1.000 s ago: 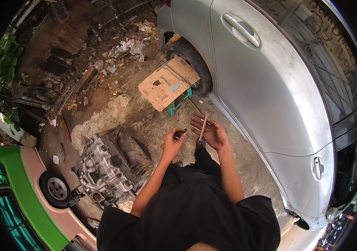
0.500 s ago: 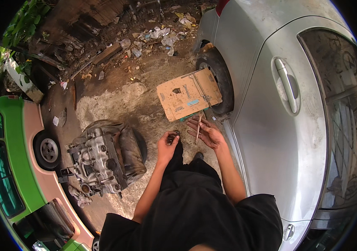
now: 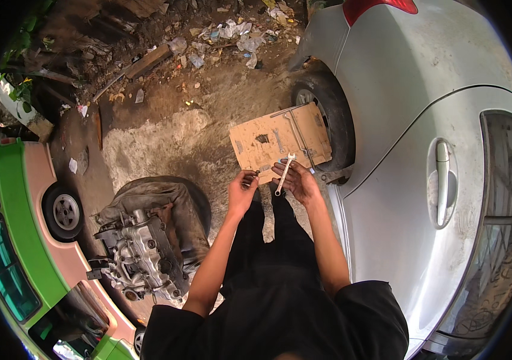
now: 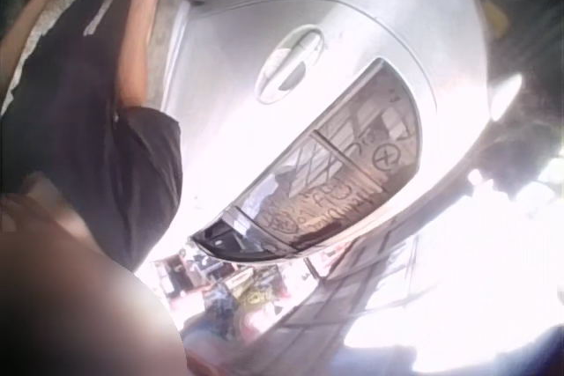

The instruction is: The person works on a car engine placed on the ground, using a wrench to tighten bolts on the engine block. The person repeatedly turns the wrench on several bolts while stabilizing the engine with the other hand.

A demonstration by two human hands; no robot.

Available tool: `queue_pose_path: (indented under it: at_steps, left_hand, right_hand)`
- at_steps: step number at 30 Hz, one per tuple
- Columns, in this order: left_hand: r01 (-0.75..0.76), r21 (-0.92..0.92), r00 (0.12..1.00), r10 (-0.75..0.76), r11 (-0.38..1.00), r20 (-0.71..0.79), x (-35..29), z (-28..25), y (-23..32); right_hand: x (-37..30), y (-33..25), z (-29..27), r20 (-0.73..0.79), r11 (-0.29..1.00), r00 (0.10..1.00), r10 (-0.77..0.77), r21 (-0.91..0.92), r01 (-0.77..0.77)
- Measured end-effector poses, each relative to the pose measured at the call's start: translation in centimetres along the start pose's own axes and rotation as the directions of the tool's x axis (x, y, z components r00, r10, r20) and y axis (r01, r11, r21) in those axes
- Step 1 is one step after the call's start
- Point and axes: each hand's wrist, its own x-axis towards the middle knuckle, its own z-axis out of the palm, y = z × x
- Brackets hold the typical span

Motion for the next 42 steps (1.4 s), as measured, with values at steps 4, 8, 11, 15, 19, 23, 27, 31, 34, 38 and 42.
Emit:
queue_pose_path:
  at_steps: [4, 8, 11, 15, 19, 23, 27, 31, 34, 38, 42]
  left_hand:
    - [0.104, -0.161, 0.989, -0.120, 0.981, -0.090, 5.0, 2.4, -3.1]
    - [0.263, -0.322, 0.926, -0.332, 0.910, -0.182, 10.3, 4.4, -8.5]
    - [0.354, -0.388, 0.855, -0.462, 0.851, -0.235, 13.8, 6.6, -12.1]
    - [0.446, -0.389, 0.798, -0.555, 0.806, -0.235, 17.9, 8.5, -15.7]
    - [0.493, -0.398, 0.767, -0.603, 0.773, -0.219, 20.1, 9.7, -18.0]
    - [0.542, -0.340, 0.773, -0.615, 0.768, -0.156, 20.8, 9.6, -18.1]
    - [0.549, -0.333, 0.789, -0.606, 0.767, -0.095, 20.0, 8.9, -16.8]
    - [0.491, -0.352, 0.831, -0.550, 0.797, -0.084, 17.9, 7.9, -14.2]
    - [0.429, -0.344, 0.881, -0.471, 0.835, -0.045, 14.5, 6.8, -11.0]
    - [0.384, -0.300, 0.916, -0.401, 0.873, 0.007, 8.8, 4.6, -6.0]
    - [0.385, -0.395, 0.906, -0.423, 0.834, -0.012, 4.0, 2.4, -3.0]
  right_hand:
    - [6.1, -0.3, -2.6, -0.082, 0.996, 0.994, 0.067, -0.056, -0.072]
    - [13.8, 1.3, -6.3, -0.113, 0.962, 0.990, 0.086, -0.251, -0.112]
    - [18.0, 2.6, -8.4, -0.161, 0.933, 0.982, 0.101, -0.328, -0.150]
    - [21.2, 3.9, -9.9, -0.133, 0.945, 0.986, 0.103, -0.295, -0.138]
    - [22.0, 5.0, -10.5, -0.133, 0.936, 0.984, 0.116, -0.318, -0.154]
    - [20.9, 4.9, -10.9, -0.120, 0.928, 0.984, 0.134, -0.334, -0.167]
    - [19.5, 3.7, -10.5, -0.157, 0.906, 0.975, 0.156, -0.372, -0.205]
    - [17.9, 1.5, -9.7, -0.157, 0.897, 0.976, 0.154, -0.391, -0.204]
    - [16.1, -0.5, -8.0, -0.133, 0.899, 0.982, 0.135, -0.399, -0.178]
    - [13.1, -3.9, -3.5, -0.090, 0.903, 0.985, 0.145, -0.394, -0.169]
    - [7.9, -6.6, 0.9, 0.214, 0.927, 0.975, 0.051, -0.375, 0.034]
